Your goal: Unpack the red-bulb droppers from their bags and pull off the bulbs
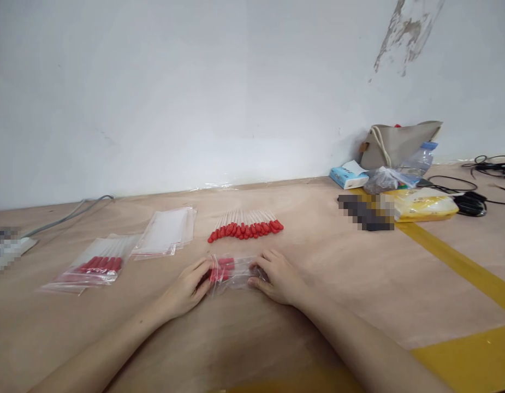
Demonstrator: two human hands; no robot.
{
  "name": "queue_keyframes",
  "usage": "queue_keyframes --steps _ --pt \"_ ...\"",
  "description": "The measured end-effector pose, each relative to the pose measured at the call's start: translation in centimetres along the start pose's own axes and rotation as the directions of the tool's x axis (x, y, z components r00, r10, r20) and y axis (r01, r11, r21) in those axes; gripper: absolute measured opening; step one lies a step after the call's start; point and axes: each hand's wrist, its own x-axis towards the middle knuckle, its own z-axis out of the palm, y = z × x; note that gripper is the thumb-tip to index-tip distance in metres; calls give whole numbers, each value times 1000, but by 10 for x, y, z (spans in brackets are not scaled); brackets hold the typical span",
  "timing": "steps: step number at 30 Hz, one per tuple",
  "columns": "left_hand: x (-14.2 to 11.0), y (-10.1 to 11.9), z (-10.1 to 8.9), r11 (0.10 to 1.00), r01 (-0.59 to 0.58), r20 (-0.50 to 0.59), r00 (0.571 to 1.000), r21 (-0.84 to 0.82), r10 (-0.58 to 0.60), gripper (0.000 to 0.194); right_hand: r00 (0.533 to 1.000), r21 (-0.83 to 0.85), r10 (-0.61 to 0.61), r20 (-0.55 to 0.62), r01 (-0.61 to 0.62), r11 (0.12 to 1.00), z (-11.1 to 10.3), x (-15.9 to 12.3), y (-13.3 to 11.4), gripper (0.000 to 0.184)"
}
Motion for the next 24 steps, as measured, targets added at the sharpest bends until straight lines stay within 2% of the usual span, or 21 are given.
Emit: queue_keyframes --steps 7,10,14,17,20,22,24 --pt "0 2 -2 999 -3 37 999 -50 5 16 999 -21 7 -31 -8 1000 2 1 0 19" --pt "0 -3 -12 995 64 61 996 -83 -59 13 1000 -18 4 -25 -5 1000 1 0 0 19" --pt "-4 -11 -27 950 189 181 973 -249 -146 16 1000 -13 10 -25 -11 1000 1 0 0 19" --pt "-5 -13 -25 909 231 250 957 -347 -148 26 999 -18 18 -31 -18 1000 1 0 0 19" --pt "-1 -13 -22 905 218 213 966 -366 -147 25 1000 -18 22 -21 -23 1000 1 0 -1 19" --pt "1 -15 -32 910 227 208 965 -348 -161 25 1000 -19 20 -20 -20 1000 1 0 -1 19" --pt "1 -19 -57 911 280 249 946 -302 -209 27 1000 -21 17 -20 -17 1000 0 0 -1 19"
